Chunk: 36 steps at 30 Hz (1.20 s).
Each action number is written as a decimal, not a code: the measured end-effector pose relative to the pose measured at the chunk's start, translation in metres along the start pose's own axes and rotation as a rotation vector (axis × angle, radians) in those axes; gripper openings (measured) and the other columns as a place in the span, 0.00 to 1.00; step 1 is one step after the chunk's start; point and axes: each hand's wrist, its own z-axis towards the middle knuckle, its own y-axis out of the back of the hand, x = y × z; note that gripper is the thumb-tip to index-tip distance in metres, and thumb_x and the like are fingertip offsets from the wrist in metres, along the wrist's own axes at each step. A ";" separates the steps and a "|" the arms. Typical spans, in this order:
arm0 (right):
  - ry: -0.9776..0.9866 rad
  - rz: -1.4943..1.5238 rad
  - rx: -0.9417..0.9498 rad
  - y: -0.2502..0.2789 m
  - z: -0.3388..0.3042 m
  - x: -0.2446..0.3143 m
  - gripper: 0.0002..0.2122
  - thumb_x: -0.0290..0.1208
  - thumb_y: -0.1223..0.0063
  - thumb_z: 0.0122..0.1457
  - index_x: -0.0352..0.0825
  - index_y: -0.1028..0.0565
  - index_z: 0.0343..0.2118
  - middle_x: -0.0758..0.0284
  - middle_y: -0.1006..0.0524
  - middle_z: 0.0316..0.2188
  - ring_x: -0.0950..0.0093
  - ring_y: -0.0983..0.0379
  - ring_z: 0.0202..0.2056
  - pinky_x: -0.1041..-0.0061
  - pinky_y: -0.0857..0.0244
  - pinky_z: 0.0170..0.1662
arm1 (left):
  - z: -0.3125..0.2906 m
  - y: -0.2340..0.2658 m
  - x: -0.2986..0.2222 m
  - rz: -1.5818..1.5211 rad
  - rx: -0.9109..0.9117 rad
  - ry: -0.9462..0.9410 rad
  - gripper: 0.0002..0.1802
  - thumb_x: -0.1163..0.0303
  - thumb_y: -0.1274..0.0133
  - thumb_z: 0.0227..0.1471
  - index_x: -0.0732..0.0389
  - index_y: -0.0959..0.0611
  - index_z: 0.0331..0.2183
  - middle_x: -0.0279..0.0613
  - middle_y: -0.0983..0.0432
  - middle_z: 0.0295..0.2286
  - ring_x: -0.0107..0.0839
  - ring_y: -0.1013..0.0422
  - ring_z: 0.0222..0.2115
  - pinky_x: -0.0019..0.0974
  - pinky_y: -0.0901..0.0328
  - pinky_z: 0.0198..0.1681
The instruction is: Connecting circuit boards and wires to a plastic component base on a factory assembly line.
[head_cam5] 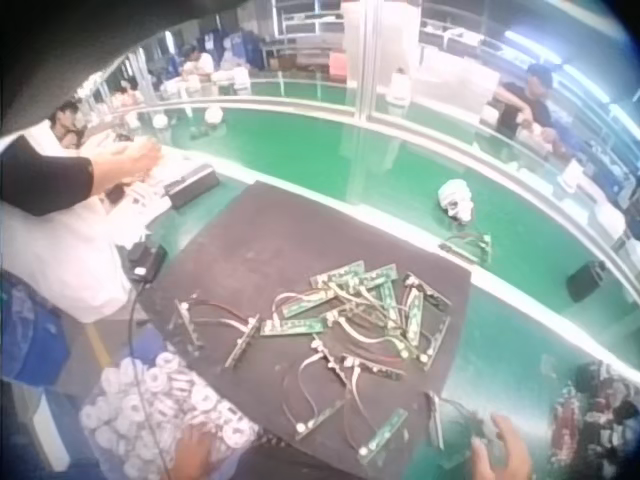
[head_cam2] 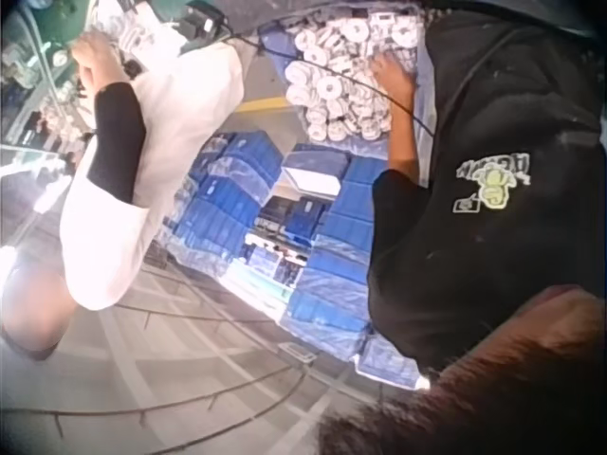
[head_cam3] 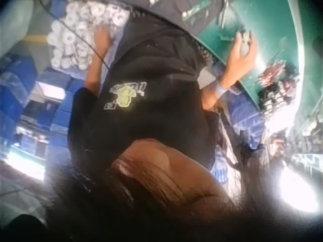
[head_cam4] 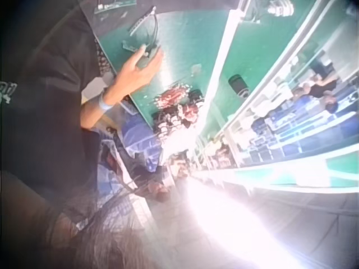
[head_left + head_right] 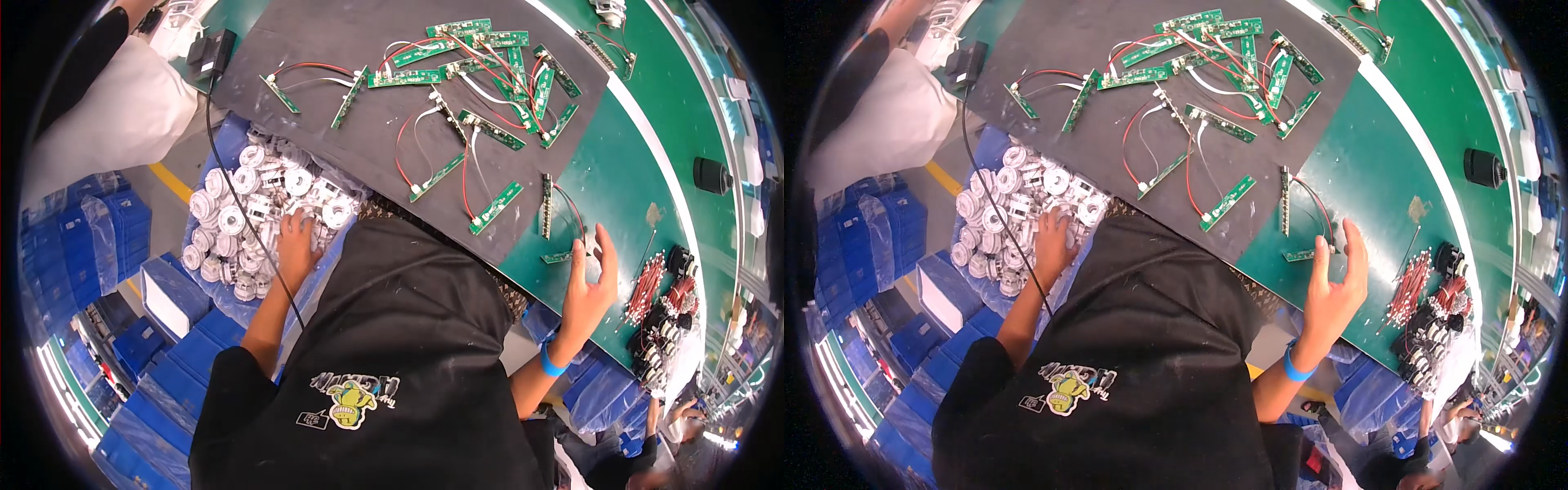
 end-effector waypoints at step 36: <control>0.228 0.534 -0.053 0.006 -0.020 0.024 0.09 0.20 0.51 0.56 0.27 0.24 0.39 0.59 0.22 0.35 0.65 0.26 0.38 0.69 0.35 0.47 | -0.149 0.220 0.132 -2.115 -0.525 -0.087 0.24 0.59 0.55 0.51 0.64 0.29 0.47 0.47 0.26 0.34 0.38 0.27 0.27 0.37 0.30 0.27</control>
